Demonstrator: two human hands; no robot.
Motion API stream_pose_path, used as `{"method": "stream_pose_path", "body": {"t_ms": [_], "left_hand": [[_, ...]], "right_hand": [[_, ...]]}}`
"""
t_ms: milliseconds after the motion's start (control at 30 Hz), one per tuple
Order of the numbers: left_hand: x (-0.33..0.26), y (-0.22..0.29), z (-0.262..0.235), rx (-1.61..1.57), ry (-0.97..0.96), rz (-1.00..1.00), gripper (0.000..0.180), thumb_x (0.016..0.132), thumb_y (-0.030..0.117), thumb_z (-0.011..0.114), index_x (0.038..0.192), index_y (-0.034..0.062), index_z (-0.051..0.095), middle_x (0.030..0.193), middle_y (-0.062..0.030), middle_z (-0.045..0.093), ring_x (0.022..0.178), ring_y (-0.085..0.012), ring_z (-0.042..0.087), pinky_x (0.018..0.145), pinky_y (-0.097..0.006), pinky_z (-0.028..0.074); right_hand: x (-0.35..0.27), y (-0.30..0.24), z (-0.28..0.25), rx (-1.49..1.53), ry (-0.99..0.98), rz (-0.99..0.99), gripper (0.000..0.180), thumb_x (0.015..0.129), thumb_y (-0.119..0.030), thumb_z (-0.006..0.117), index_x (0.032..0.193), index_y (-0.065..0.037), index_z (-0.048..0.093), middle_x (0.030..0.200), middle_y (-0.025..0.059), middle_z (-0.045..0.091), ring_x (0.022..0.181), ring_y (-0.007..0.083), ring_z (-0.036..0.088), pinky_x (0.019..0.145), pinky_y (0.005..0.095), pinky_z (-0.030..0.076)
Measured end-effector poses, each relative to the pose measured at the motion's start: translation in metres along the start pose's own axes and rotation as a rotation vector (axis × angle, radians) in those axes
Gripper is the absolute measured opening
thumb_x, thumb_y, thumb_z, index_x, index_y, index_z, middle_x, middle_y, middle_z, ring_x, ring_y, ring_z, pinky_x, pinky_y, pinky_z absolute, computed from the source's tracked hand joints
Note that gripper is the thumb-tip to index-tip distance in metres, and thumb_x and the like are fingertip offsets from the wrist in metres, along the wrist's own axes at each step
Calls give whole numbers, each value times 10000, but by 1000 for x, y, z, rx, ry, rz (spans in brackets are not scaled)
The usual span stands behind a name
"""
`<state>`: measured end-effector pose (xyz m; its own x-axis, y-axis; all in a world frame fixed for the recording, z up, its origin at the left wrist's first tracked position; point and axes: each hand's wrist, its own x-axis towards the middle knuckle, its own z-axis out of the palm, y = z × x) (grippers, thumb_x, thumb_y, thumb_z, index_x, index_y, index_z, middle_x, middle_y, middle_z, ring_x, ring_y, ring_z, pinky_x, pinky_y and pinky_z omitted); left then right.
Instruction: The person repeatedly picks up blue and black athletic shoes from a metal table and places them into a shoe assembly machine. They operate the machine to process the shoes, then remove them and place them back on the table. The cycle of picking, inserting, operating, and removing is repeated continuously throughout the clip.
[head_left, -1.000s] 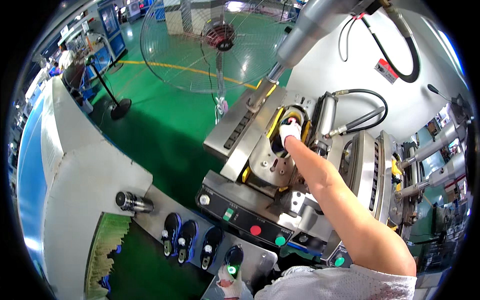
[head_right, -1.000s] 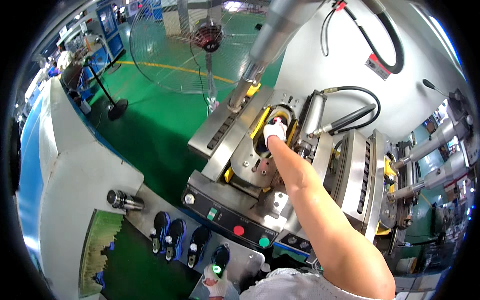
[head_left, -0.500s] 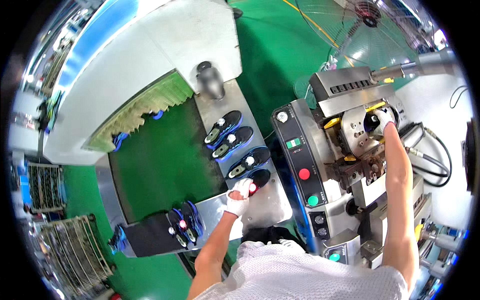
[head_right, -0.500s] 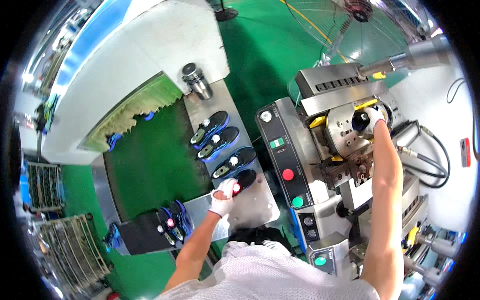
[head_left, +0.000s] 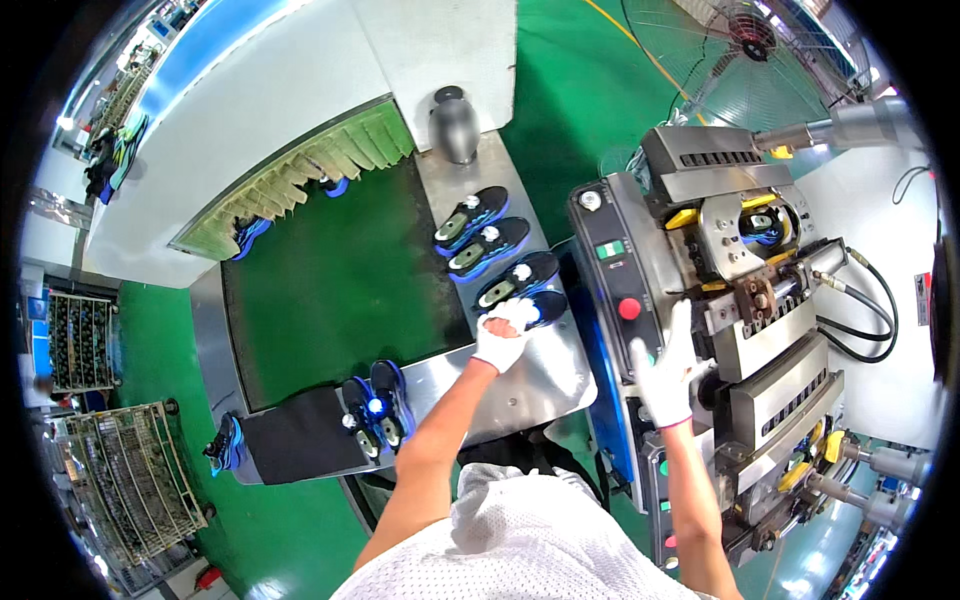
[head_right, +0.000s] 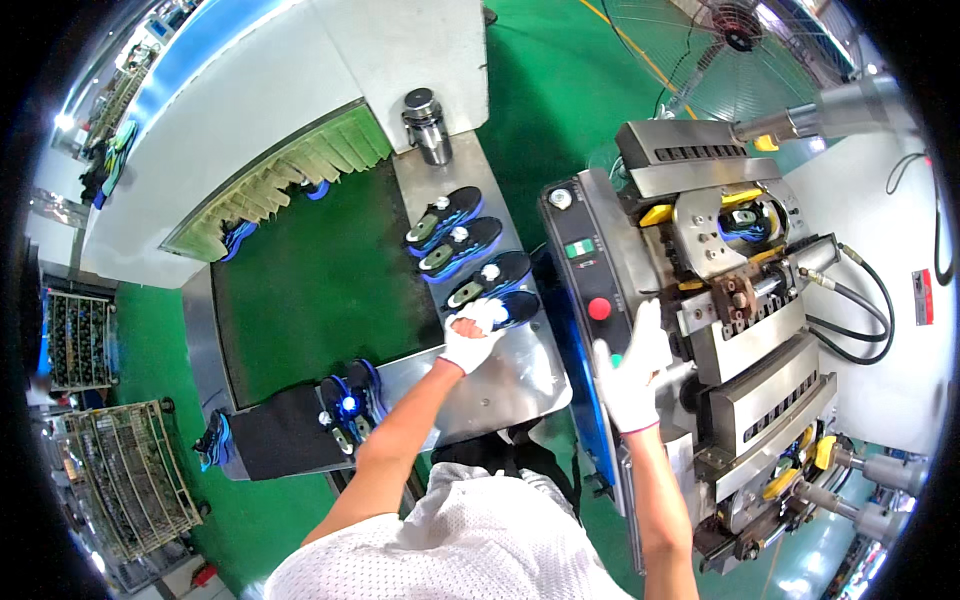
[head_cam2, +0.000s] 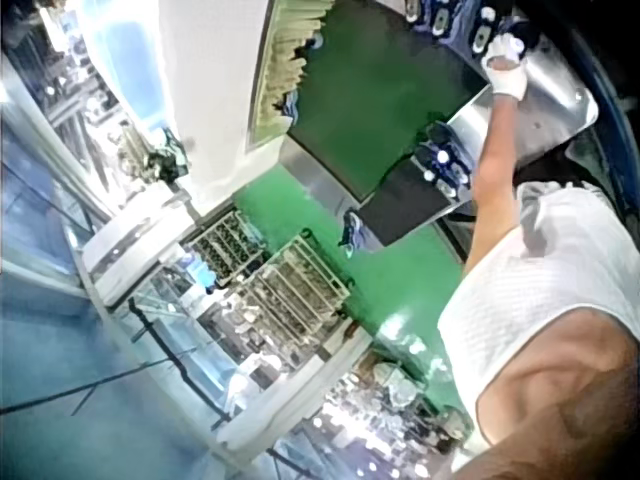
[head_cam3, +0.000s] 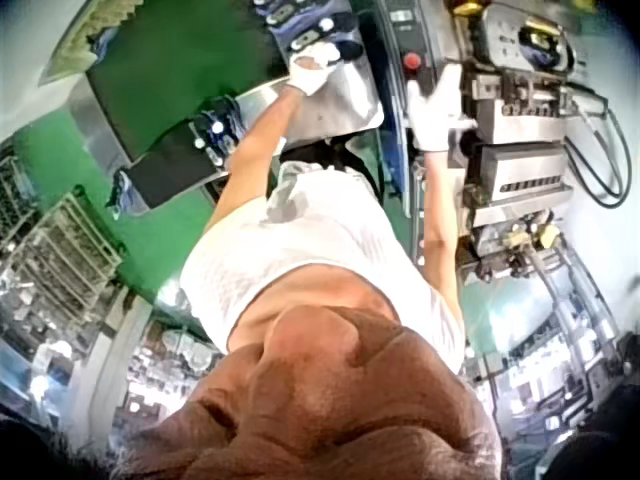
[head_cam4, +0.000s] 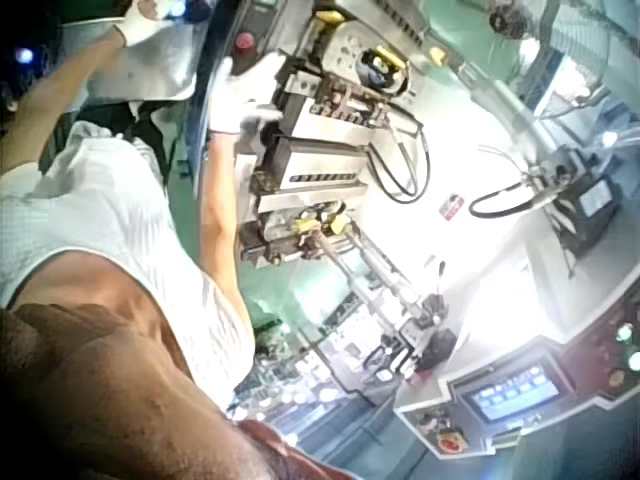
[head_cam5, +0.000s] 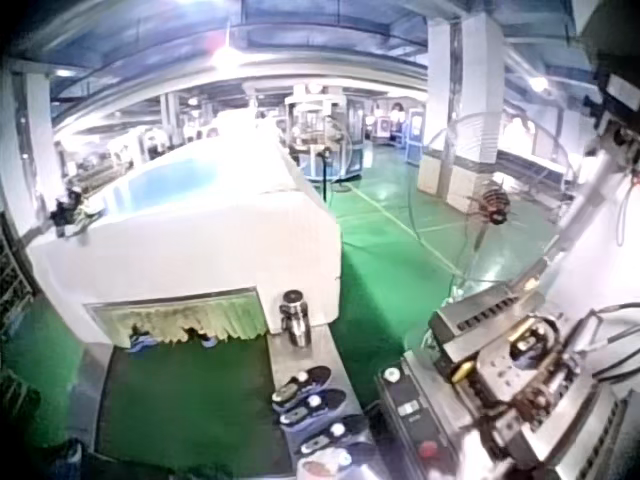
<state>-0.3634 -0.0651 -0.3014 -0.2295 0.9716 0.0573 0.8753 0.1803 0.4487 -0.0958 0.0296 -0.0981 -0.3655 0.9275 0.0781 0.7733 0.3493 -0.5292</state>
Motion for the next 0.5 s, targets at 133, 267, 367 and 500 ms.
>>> {"method": "stream_pose_path", "body": {"t_ms": [133,267,367,500], "left_hand": [[19,6,-13,-128,11,42,503,852,360,706,1282,122,601,1245,-113,651,1148,-314,636,914,-497,505],[30,-26,-19,-277,144,28,293,826,201,686,1096,99,635,1029,-117,680,979,-334,667,835,-478,523],[36,-30,-40,-284,268,91,101,885,199,599,953,130,625,957,-99,664,913,-313,658,791,-440,517],[26,-55,-81,-483,155,257,330,870,277,711,1111,56,671,1069,-145,643,1098,-352,627,952,-467,511]], "right_hand": [[-56,65,99,-1172,-241,-203,849,945,-446,493,1611,26,257,1684,263,202,1577,428,140,1228,686,19],[-42,25,93,-898,-298,-32,920,861,-419,586,1595,43,281,1685,273,196,1582,433,112,1237,665,5],[-29,21,96,-917,-344,40,948,834,-415,615,1586,62,287,1672,295,211,1574,450,134,1246,644,29],[-23,3,90,-918,-372,79,1009,795,-414,683,1589,57,275,1666,291,220,1572,452,130,1260,616,44]]}}
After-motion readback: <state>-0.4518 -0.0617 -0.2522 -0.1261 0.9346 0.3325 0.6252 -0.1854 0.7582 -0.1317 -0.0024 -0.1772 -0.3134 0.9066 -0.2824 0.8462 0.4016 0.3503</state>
